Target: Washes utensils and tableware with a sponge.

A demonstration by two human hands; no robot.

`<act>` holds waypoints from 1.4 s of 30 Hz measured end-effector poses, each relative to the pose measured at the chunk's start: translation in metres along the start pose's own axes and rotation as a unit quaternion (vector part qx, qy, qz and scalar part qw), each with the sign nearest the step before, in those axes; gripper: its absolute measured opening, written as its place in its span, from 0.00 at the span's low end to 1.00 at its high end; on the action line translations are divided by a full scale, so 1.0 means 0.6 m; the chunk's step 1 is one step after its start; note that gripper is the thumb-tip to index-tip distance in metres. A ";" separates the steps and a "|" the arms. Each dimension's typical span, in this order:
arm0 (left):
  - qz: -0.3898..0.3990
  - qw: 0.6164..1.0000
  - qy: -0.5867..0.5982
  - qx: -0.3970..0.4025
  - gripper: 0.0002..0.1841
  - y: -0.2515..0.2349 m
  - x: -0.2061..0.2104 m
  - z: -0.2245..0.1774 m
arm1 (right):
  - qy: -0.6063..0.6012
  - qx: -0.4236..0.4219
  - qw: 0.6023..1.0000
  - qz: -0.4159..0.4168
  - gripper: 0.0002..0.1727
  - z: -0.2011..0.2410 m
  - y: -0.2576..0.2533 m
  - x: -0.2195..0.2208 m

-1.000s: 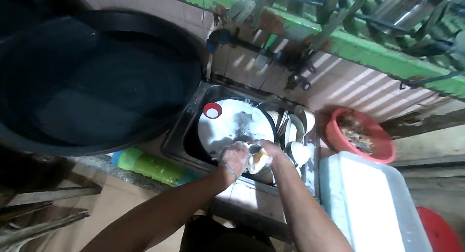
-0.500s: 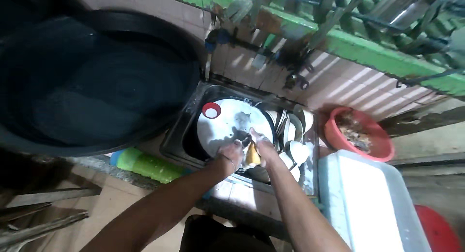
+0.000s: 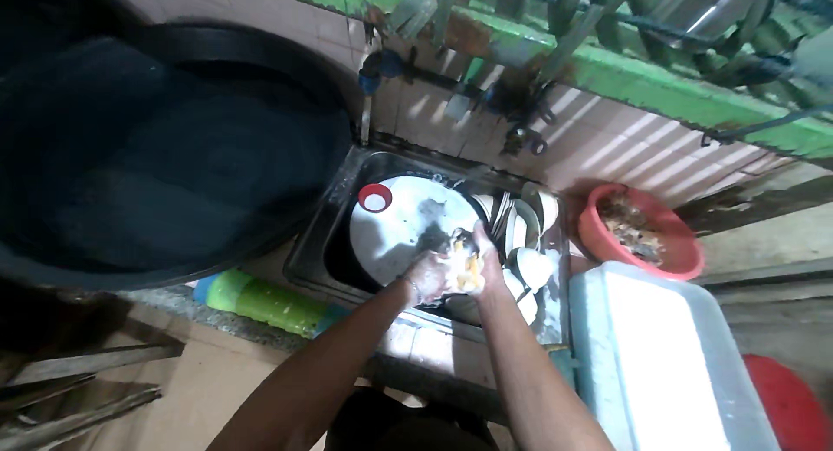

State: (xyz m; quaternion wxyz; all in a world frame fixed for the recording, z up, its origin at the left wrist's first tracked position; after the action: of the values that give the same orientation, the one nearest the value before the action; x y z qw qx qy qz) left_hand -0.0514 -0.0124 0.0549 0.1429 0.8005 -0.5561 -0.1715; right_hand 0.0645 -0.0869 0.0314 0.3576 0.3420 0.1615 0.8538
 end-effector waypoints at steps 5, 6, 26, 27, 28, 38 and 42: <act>0.025 0.986 -0.164 0.006 0.19 0.026 0.016 0.012 | 0.178 -0.040 0.963 -0.200 0.26 0.011 -0.011 -0.013; 0.028 0.981 -0.194 -0.005 0.20 0.036 0.022 0.005 | 0.159 -0.038 0.957 -0.238 0.30 0.005 -0.017 -0.012; -0.025 0.952 -0.296 0.071 0.20 -0.146 0.044 0.064 | 0.343 -0.208 0.810 -0.428 0.20 0.209 0.255 -0.250; -0.008 0.961 -0.264 0.081 0.18 -0.150 0.075 0.056 | 0.320 -0.198 0.809 -0.452 0.21 0.229 0.263 -0.306; 0.005 0.967 -0.237 0.096 0.16 -0.156 0.108 0.052 | 0.306 -0.172 0.812 -0.465 0.24 0.240 0.268 -0.363; 0.018 0.946 -0.323 -0.021 0.26 -0.159 0.233 -0.003 | 0.611 0.123 0.618 -0.479 0.39 0.133 0.247 -0.460; 0.015 0.974 -0.225 -0.027 0.18 -0.183 0.210 0.010 | 0.587 0.239 0.648 -0.422 0.26 0.119 0.244 -0.443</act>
State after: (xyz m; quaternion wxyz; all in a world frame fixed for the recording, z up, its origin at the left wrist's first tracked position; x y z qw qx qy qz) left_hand 0.0788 -0.0935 -0.0110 0.0381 0.7287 -0.5814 -0.3600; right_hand 0.1768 -0.3775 0.0337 0.4153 -0.2623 0.6631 0.5648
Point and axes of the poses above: each hand's wrist, its own y-axis away from the middle knuckle, its own x-axis out of the palm, z = x × y, the point moved 1 cm from there along -y, towards the middle knuckle, and after that the axes turned 7 degrees about x, right-handed, at the moved point
